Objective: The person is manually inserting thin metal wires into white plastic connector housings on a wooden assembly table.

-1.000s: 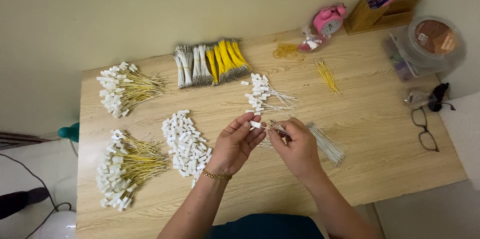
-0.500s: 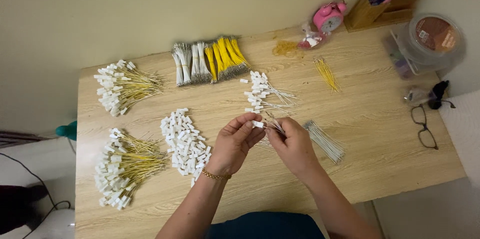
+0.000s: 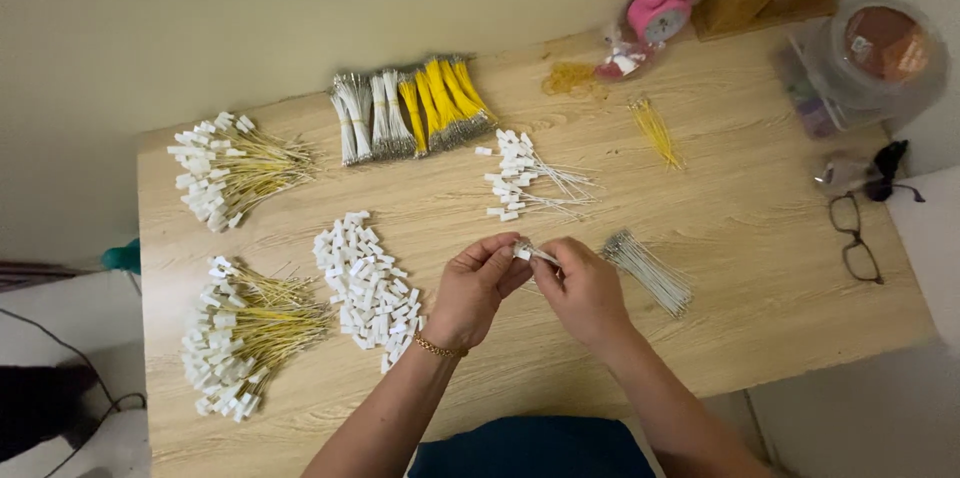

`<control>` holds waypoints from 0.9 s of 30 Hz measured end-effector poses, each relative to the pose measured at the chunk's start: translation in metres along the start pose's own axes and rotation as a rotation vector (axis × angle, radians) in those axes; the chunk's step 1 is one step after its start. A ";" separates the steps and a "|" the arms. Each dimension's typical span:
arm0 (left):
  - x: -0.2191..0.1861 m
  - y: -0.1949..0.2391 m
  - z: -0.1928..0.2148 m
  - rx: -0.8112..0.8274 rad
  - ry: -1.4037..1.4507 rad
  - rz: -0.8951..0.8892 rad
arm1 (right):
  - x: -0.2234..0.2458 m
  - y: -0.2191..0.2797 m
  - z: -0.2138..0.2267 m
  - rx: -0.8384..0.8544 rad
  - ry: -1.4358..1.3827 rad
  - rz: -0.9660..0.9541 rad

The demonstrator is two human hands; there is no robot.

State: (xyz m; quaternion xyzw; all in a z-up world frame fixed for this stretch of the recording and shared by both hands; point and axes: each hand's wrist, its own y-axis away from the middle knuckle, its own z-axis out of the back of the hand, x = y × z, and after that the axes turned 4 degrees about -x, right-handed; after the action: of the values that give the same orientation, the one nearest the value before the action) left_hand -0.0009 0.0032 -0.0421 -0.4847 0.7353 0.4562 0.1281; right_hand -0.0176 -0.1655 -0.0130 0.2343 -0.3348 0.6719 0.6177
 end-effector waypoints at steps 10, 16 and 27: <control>0.014 -0.017 0.062 -0.134 -0.072 0.057 | -0.038 0.005 -0.066 0.168 -0.048 -0.017; -0.006 -0.056 0.149 -0.288 -1.854 -0.671 | -0.088 0.005 -0.106 0.171 -0.074 -0.033; -0.011 -0.062 0.189 -0.518 -2.188 -0.922 | -0.018 -0.011 -0.027 0.078 -0.298 -0.293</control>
State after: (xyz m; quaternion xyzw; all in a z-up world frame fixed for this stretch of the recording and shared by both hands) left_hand 0.0083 0.1531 -0.1731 -0.0710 -0.1153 0.6692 0.7306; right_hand -0.0015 -0.1577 -0.0420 0.4008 -0.3586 0.5454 0.6429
